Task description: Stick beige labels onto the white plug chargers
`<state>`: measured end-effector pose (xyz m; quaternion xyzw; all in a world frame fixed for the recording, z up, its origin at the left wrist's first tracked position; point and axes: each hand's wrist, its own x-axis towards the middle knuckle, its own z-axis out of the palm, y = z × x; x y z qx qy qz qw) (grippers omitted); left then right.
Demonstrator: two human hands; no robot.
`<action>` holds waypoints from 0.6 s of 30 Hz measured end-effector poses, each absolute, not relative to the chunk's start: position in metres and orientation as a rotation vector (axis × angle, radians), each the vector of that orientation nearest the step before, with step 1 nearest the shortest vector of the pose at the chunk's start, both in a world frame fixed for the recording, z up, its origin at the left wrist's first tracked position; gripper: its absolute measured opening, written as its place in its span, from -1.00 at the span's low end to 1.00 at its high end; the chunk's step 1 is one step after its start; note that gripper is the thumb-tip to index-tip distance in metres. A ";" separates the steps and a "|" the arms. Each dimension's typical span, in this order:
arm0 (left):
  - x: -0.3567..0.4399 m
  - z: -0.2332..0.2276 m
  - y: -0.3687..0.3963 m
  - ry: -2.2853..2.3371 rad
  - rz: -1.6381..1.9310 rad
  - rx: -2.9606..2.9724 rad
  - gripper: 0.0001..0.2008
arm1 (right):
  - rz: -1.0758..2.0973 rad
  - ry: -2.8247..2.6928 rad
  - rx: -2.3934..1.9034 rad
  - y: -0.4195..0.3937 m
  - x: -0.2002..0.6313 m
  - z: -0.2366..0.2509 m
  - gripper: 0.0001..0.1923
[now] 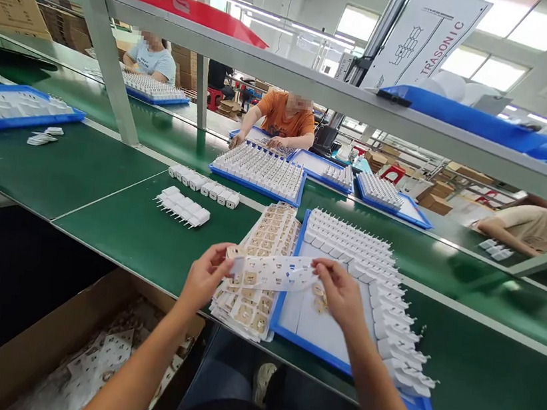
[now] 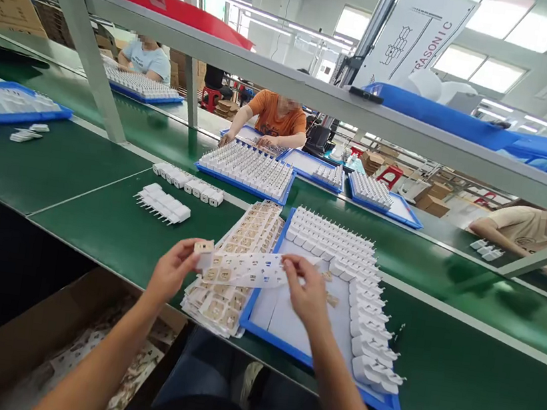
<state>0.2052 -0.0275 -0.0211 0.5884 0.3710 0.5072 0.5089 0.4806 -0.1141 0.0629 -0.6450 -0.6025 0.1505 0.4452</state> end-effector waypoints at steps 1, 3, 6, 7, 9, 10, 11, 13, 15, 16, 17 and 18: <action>0.203 -0.022 -0.011 0.914 1.182 1.372 -0.39 | 0.269 -1.592 -1.715 -0.095 0.495 0.077 -0.66; 0.203 -0.022 0.016 0.962 1.111 1.374 -0.36 | 0.121 -1.828 -2.002 -0.046 0.522 0.101 -0.68; 0.205 -0.025 0.031 1.031 1.060 1.545 -0.46 | 0.125 -1.964 -2.134 0.043 0.551 0.117 -0.72; 0.205 -0.026 0.030 1.040 1.043 1.614 -0.51 | 0.148 -2.012 -2.164 0.072 0.559 0.117 -0.72; 0.204 -0.030 0.026 1.053 0.980 1.735 -0.57 | 0.208 -2.088 -2.227 0.126 0.576 0.111 -0.75; 0.202 -0.032 0.025 1.065 0.937 1.782 -0.59 | 0.244 -2.107 -2.263 0.148 0.586 0.107 -0.75; 0.200 -0.035 0.024 1.078 0.892 1.823 -0.60 | 0.286 -2.110 -2.305 0.167 0.597 0.103 -0.74; 0.197 -0.043 0.024 1.089 0.821 1.891 -0.62 | 0.387 -2.073 -2.391 0.195 0.623 0.096 -0.71; 0.194 -0.050 0.026 1.058 0.784 1.943 -0.63 | 0.513 -1.997 -2.456 0.210 0.650 0.091 -0.70; 0.194 -0.054 0.027 1.032 0.772 1.964 -0.63 | 0.581 -1.949 -2.474 0.214 0.662 0.088 -0.69; 0.194 -0.057 0.027 1.007 0.757 1.979 -0.63 | 0.650 -1.895 -2.479 0.216 0.673 0.086 -0.67; 0.195 -0.059 0.026 0.983 0.739 1.988 -0.64 | 0.713 -1.837 -2.473 0.217 0.683 0.083 -0.66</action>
